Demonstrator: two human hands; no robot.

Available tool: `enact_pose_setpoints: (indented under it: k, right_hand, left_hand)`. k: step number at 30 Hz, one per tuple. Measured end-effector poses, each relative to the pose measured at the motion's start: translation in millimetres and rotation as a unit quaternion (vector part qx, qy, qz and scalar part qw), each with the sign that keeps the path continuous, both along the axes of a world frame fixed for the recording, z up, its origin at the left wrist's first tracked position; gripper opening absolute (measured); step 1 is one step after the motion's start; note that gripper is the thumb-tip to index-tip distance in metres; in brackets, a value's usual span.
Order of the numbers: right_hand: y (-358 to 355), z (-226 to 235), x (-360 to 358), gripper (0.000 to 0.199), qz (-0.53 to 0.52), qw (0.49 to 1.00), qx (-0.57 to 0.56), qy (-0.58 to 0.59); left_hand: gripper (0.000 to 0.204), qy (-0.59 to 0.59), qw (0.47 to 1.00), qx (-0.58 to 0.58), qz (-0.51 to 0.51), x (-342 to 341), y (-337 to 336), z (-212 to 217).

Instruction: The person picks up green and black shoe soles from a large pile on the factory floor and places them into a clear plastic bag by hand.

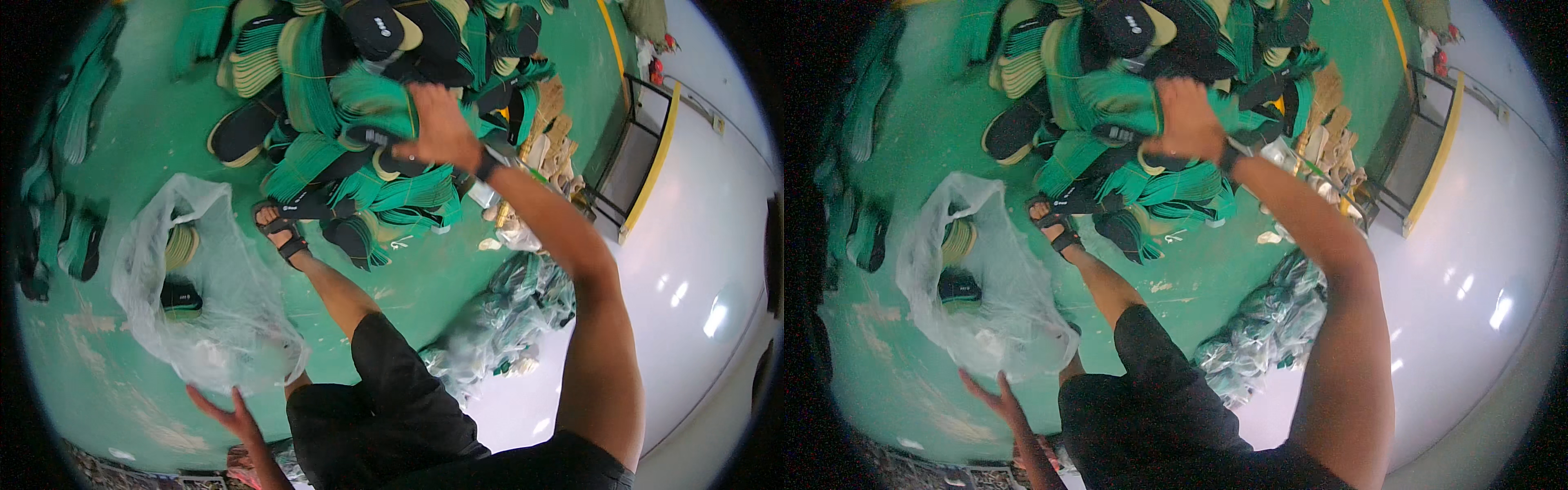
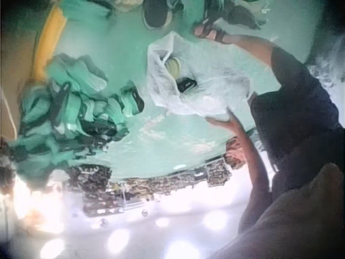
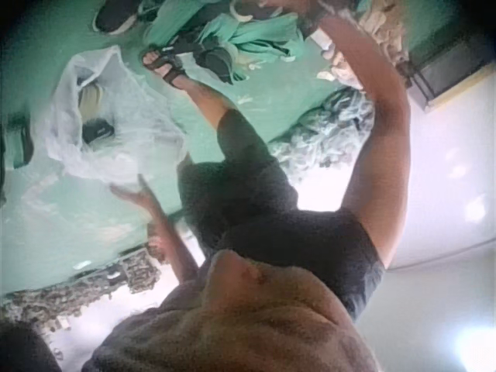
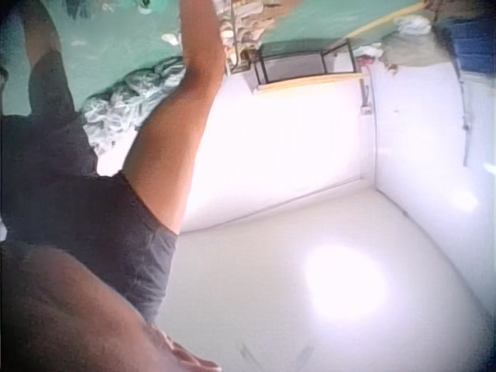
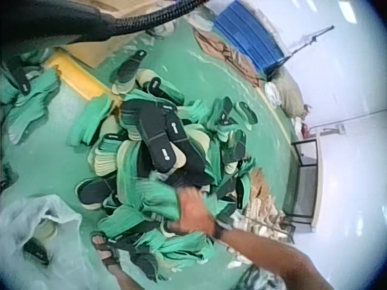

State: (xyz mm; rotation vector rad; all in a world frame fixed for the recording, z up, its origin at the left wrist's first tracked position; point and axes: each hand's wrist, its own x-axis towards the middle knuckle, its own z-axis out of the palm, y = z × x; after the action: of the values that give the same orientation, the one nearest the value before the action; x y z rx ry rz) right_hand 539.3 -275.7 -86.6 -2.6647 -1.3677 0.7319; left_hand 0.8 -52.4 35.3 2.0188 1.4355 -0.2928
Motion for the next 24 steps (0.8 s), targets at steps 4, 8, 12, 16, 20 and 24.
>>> enact_pose_setpoints:
  k: [4, 8, 12, 16, 20, 24]
  right_hand:
    - [71, 119, -97, 0.083, -0.058, 0.929, 0.13, 0.341]
    - [136, 169, -215, 0.077, -0.342, 0.682, 0.196, 0.616]
    - [164, 178, -327, 0.094, -0.303, 0.815, 0.235, 0.436]
    - [156, 229, -381, 0.037, -0.181, 0.773, 0.279, 0.541]
    - [159, 325, -406, 0.022, -0.054, 0.858, 0.315, 0.403]
    - [156, 395, -431, 0.024, 0.057, 0.848, 0.392, 0.353]
  left_hand:
    - [0.091, -0.234, 0.951, -0.197, 0.035, 89, -27, -12]
    - [0.089, -0.349, 0.825, -0.39, 0.213, 130, -49, 15]
    - [0.079, -0.335, 0.716, -0.445, 0.42, 48, -47, 51]
    - [0.072, -0.335, 0.714, -0.43, 0.44, -36, -39, 117]
    - [0.076, -0.323, 0.687, -0.501, 0.415, -81, -25, 217]
    - [0.078, -0.389, 0.685, -0.472, 0.395, -110, -45, 297]
